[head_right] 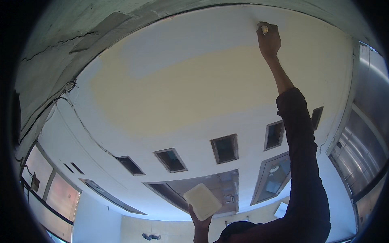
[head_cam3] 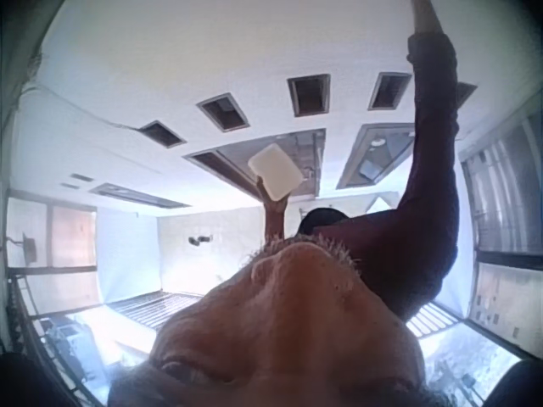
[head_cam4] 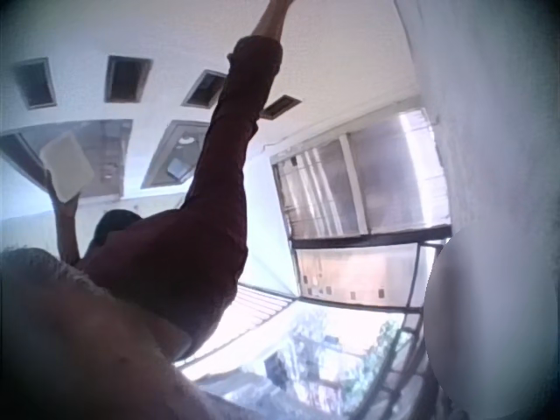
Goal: The person paints a ceiling using a brush and a small paint container. They repeatedly dip the brush into the container and apply paint to the ceiling surface, working around recessed rectangular openings.
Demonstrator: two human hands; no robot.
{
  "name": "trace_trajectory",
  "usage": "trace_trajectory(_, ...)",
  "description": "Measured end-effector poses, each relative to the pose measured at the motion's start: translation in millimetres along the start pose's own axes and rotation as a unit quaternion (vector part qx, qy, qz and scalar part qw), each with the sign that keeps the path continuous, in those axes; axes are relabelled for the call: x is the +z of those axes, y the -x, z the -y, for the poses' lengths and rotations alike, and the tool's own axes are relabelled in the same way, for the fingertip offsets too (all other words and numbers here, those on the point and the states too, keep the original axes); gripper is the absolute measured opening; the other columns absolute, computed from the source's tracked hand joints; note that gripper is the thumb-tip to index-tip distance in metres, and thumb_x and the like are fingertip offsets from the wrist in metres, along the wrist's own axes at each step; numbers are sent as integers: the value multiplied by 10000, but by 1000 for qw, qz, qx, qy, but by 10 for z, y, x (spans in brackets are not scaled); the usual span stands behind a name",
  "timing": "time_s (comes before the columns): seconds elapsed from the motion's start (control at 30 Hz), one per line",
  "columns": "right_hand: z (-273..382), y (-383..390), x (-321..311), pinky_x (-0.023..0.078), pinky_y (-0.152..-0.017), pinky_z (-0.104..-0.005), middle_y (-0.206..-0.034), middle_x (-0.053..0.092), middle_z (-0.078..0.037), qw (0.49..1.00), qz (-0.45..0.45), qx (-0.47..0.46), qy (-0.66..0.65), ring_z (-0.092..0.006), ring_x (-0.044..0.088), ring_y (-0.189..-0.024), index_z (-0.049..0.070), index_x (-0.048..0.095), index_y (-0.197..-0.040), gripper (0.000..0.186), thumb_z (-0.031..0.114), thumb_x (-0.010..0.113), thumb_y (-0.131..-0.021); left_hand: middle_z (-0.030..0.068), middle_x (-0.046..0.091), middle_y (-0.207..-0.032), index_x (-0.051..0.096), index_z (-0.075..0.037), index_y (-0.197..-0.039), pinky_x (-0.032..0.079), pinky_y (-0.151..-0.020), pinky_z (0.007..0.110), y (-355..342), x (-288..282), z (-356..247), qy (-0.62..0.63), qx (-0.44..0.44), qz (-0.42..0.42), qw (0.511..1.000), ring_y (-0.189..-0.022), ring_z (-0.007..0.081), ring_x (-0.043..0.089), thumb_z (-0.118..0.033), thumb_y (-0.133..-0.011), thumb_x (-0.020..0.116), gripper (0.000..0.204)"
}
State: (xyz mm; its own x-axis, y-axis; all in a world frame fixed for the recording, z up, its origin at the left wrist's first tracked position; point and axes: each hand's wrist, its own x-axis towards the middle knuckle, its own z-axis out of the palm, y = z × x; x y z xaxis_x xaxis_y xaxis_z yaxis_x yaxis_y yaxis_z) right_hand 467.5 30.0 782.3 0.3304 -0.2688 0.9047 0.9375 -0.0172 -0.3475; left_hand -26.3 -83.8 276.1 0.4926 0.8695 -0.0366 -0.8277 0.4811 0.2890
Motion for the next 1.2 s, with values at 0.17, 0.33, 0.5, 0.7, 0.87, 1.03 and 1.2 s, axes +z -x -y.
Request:
trace_trajectory(0.17, 1211, 720, 545, 566, -749, -437, -1093, 597, -58, 991, 53, -69, -100, -301, 671, -908, 208, 741, -972, 170, 154, 749, -811, 92, 571, -1310, 430, -160, -1436, 550, -905, 540, 62, -98, 18, -14, 19, -26, 999, -1161, 305, 607, -607, -935, 553, 683)
trace_trajectory(0.33, 2481, 1369, 964, 564, -713, -422, -1046, 606, -64, 969, 82, -105, -207, -297, 670, -872, 179, 735, -920, 168, 86, 751, -782, 68, 589, -1317, 471, -152, -1427, 500, -966, 584, 31, -64, -20, -10, 10, 2, 1000, -1210, 319, 583, -592, -927, 561, 671)
trace_trajectory(0.5, 3250, 1676, 1087, 563, -736, -418, -1057, 624, -83, 917, 187, -37, -350, -291, 670, -871, 145, 709, -933, 113, 91, 690, -836, 61, 586, -1322, 476, -173, -1429, 500, -961, 582, 56, -89, -30, -22, 24, -14, 999, -1205, 315, 584, -612, -906, 578, 690)
trace_trajectory(0.7, 2366, 1402, 873, 527, -793, -395, -1008, 644, -119, 911, 190, 47, -363, -282, 668, -905, 93, 707, -942, 100, 101, 680, -846, 66, 568, -1354, 443, -184, -1461, 488, -980, 584, 134, 31, -2, -81, 38, -26, 996, -1226, 320, 568, -630, -899, 577, 730)
trace_trajectory(0.87, 1026, 932, 383, 531, -732, -284, -1007, 678, -42, 929, 119, 25, -349, -123, 649, -849, 41, 704, -978, 92, 88, 687, -902, 68, 567, -1358, 423, -180, -1474, 490, -983, 586, 113, 15, 37, -74, 17, -10, 997, -1236, 323, 565, -622, -907, 571, 734)
trace_trajectory(1.03, -232, 371, -165, 488, -557, -258, -768, 654, -31, 956, 54, 101, -271, -88, 584, -599, 51, 718, -976, 120, 135, 694, -894, 98, 555, -1333, 394, -164, -1472, 550, -893, 568, 15, 56, 128, -8, -10, -16, 1000, -1206, 313, 581, -592, -933, 568, 710)
trace_trajectory(1.2, -814, 67, -880, 614, -653, -285, -925, 697, -71, 957, 52, 205, -196, -126, 684, -832, 63, 735, -1030, 195, 189, 699, -885, 84, 588, -1294, 444, -146, -1434, 569, -887, 526, -104, 176, 266, 4, -44, -7, 999, -1143, 295, 627, -580, -934, 578, 675)
